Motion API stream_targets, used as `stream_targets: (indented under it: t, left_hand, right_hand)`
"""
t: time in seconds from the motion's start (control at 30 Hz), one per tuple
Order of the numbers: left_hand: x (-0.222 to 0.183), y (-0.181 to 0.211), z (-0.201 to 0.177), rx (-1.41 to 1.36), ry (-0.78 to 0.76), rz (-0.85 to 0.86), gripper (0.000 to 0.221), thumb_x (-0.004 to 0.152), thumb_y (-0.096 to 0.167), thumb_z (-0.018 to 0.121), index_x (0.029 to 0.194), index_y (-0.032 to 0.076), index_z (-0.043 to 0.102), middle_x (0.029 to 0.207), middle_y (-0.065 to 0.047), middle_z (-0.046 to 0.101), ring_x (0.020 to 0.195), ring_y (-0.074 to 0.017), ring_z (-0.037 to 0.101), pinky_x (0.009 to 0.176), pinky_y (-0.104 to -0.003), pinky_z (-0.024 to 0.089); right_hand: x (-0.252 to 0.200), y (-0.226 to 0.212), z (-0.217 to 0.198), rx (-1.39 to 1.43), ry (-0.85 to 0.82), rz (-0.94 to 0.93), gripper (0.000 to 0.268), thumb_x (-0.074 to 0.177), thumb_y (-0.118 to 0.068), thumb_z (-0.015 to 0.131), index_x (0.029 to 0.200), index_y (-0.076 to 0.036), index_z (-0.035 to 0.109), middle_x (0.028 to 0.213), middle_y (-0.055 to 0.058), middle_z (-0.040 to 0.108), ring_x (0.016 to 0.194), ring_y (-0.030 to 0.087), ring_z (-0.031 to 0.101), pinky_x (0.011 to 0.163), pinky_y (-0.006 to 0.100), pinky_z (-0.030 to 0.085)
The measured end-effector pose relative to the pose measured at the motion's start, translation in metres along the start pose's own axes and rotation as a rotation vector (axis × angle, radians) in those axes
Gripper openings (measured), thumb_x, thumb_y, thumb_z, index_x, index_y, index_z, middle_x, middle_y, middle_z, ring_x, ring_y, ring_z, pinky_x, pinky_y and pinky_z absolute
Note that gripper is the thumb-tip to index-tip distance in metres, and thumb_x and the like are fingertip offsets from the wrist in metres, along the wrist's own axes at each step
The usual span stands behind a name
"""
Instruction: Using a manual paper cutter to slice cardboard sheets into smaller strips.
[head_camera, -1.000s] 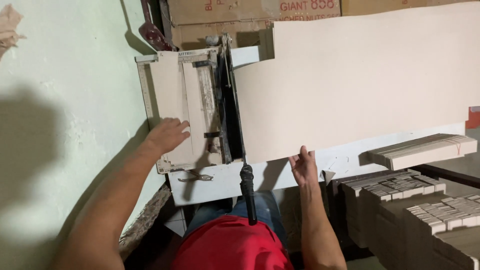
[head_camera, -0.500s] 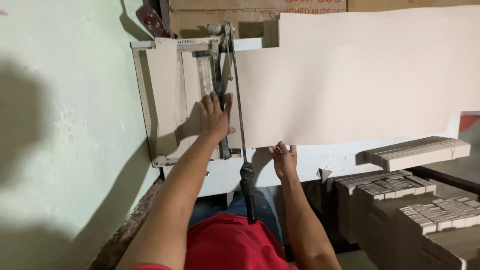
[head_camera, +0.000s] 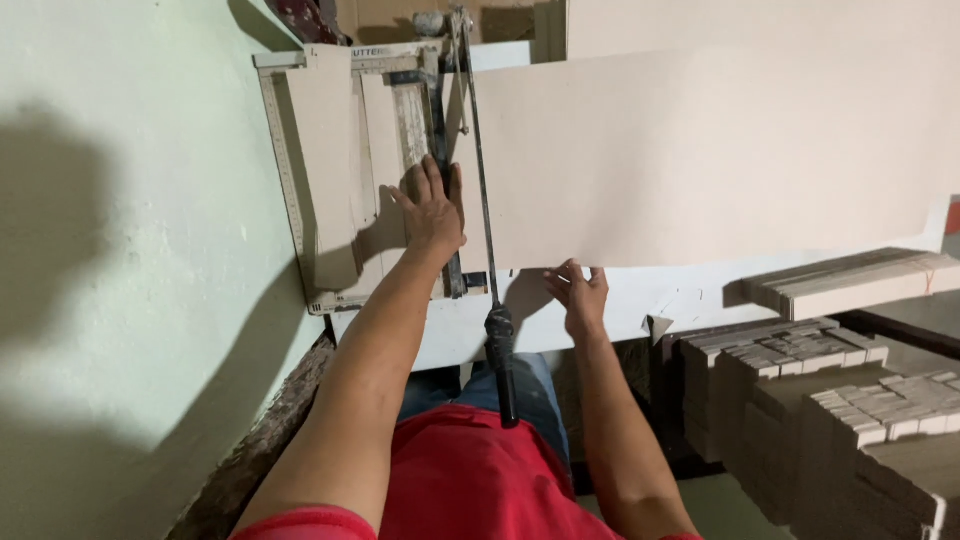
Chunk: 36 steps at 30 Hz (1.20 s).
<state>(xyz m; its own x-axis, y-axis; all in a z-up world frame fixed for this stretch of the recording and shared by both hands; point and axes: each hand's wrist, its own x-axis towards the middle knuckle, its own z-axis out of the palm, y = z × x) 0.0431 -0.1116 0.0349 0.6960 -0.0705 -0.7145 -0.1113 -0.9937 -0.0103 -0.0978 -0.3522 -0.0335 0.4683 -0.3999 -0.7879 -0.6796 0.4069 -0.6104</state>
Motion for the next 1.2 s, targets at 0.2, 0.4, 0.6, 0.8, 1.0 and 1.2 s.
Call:
stream_targets:
  t: [0.2, 0.4, 0.6, 0.8, 1.0, 1.2]
  left_hand:
    - [0.023, -0.004, 0.021, -0.076, -0.032, 0.005, 0.115, 0.079, 0.044, 0.084, 0.164, 0.010, 0.014, 0.165, -0.026, -0.015, 0.153, -0.0450, -0.009, 0.106, -0.086, 0.004]
    - [0.023, -0.007, 0.023, -0.190, -0.011, 0.079, 0.122, 0.081, 0.042, 0.082, 0.164, 0.018, -0.005, 0.164, -0.033, -0.009, 0.153, -0.0492, -0.006, 0.108, -0.084, 0.001]
    - [0.021, -0.001, 0.019, -0.131, -0.025, 0.056, 0.125, 0.077, 0.039, 0.086, 0.163, 0.014, -0.001, 0.163, -0.033, -0.010, 0.152, -0.0495, -0.006, 0.107, -0.085, 0.001]
    - [0.017, 0.007, 0.008, 0.042, -0.059, -0.062, 0.117, 0.081, 0.044, 0.082, 0.162, 0.003, 0.008, 0.165, -0.027, -0.017, 0.154, -0.0427, -0.010, 0.110, -0.082, -0.001]
    - [0.020, 0.006, 0.018, 0.049, -0.051, -0.033, 0.118, 0.080, 0.043, 0.081, 0.162, 0.009, 0.004, 0.165, -0.029, -0.010, 0.153, -0.0451, -0.005, 0.110, -0.084, 0.001]
    - [0.020, 0.003, 0.018, -0.137, -0.007, 0.012, 0.123, 0.077, 0.029, 0.088, 0.163, 0.016, 0.001, 0.164, -0.031, -0.004, 0.153, -0.0471, -0.003, 0.111, -0.083, -0.001]
  right_hand:
    - [-0.017, -0.020, 0.004, -0.109, -0.018, 0.028, 0.029, 0.104, -0.023, 0.060, 0.127, -0.007, 0.054, 0.098, 0.016, 0.075, 0.091, 0.029, 0.077, 0.085, 0.044, 0.064]
    - [-0.024, -0.022, 0.011, -0.139, 0.018, 0.016, 0.024, 0.103, -0.025, 0.062, 0.119, -0.009, 0.056, 0.097, 0.016, 0.077, 0.087, 0.027, 0.078, 0.081, 0.043, 0.065]
    - [-0.025, -0.028, 0.013, -0.202, 0.015, -0.020, 0.025, 0.105, -0.027, 0.059, 0.121, -0.007, 0.057, 0.098, 0.016, 0.077, 0.089, 0.027, 0.077, 0.082, 0.046, 0.064]
    - [-0.084, -0.087, 0.040, -1.279, -0.245, -0.066, 0.051, 0.103, -0.063, 0.042, 0.108, -0.023, 0.073, 0.061, 0.000, 0.075, 0.053, 0.018, 0.074, 0.068, 0.035, 0.060]
    - [-0.237, -0.091, 0.074, -1.493, -0.503, -0.260, 0.104, 0.085, -0.073, 0.058, 0.163, -0.016, 0.019, 0.089, 0.030, 0.075, 0.081, 0.049, 0.076, 0.069, 0.054, 0.061]
    - [-0.117, 0.085, 0.036, -1.557, -0.292, -0.648, 0.087, 0.094, -0.020, 0.058, 0.165, -0.004, 0.010, 0.092, 0.026, 0.076, 0.077, 0.041, 0.077, 0.062, 0.051, 0.061]
